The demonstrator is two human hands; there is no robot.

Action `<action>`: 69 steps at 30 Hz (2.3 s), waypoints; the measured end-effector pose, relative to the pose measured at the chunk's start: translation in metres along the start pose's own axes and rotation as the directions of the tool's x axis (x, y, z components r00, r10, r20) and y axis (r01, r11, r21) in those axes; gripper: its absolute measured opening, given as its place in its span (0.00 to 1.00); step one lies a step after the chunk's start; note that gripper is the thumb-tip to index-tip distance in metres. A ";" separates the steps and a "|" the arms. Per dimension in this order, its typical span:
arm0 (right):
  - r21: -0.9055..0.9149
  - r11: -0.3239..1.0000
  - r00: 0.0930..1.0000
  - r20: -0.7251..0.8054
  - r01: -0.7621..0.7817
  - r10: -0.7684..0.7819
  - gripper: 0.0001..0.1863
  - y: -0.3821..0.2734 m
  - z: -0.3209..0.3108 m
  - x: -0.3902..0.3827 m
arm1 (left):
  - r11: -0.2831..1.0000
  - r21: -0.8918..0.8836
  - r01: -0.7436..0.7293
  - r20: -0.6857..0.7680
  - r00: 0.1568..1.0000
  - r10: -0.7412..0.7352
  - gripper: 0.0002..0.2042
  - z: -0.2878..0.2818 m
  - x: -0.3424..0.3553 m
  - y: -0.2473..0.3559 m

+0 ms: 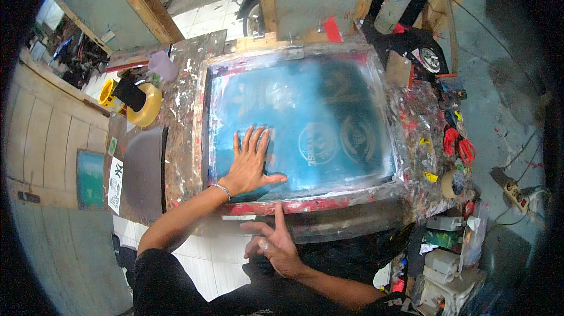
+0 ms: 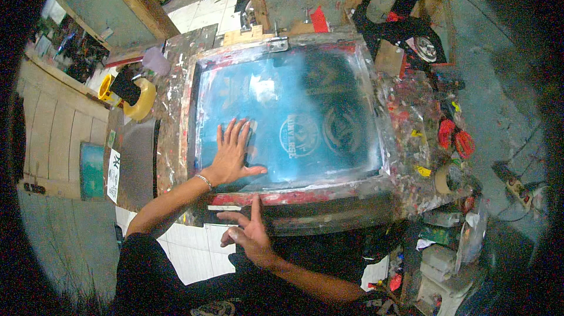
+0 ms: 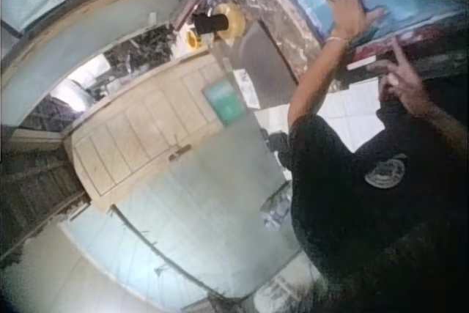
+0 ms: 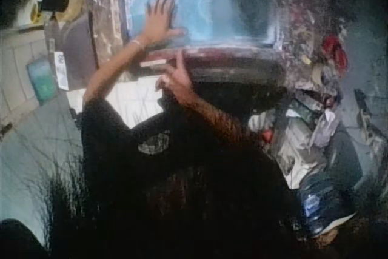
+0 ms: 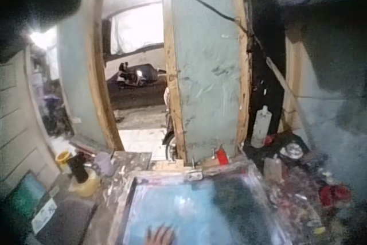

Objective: The person prepares a screen printing frame by applying tape and a red squeegee to its edges, then repeatedly wipes the screen surface with a cloth. The person also uses a small tool to adjust the frame and handles a roll of tape during the process.

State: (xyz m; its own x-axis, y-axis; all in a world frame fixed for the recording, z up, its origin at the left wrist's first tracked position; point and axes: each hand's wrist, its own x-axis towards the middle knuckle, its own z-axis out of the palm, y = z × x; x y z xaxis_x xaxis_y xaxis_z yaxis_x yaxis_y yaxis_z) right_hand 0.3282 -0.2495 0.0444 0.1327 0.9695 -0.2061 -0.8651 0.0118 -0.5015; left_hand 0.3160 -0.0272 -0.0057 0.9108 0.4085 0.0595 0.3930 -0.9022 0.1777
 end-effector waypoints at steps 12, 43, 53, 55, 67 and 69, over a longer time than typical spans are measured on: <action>-0.455 0.863 0.965 0.025 -0.220 0.259 0.31 0.005 0.012 -0.027 | 0.996 -0.081 -0.039 0.076 0.996 0.045 0.60 -0.009 0.003 0.013; -0.863 -0.054 0.509 -0.245 -0.503 -0.825 0.17 -0.324 -0.154 -0.172 | 0.977 0.106 0.183 0.047 0.981 -0.189 0.36 0.004 0.117 -0.086; -0.613 -0.354 0.619 -0.293 -0.706 -0.729 0.14 -0.367 -0.260 -0.124 | 0.942 -0.306 -0.138 -0.359 0.933 0.021 0.31 -0.062 0.073 0.046; -0.499 -0.456 0.590 -0.146 -0.737 -0.794 0.10 -0.369 -0.314 -0.157 | 0.839 -0.515 -0.173 -0.292 0.956 0.018 0.27 -0.075 0.054 0.106; -0.907 -0.284 0.950 -0.302 -0.311 -0.077 0.08 -0.233 -0.032 -0.170 | 0.360 -0.916 -0.178 -0.070 0.954 0.292 0.29 -0.042 -0.036 0.260; -0.920 -0.289 0.958 -0.284 -0.264 0.028 0.09 -0.217 -0.042 -0.168 | 0.350 -0.934 -0.066 0.045 0.953 0.299 0.23 -0.031 -0.061 0.255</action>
State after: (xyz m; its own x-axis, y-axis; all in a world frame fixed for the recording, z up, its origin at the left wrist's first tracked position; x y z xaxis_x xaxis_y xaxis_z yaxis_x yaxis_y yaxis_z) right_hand 0.5138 -0.4255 0.1521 0.2405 0.8601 -0.4499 0.6600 -0.4848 -0.5740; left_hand 0.3570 -0.2775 0.0659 0.9914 0.1130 0.0658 -0.0404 -0.2133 0.9762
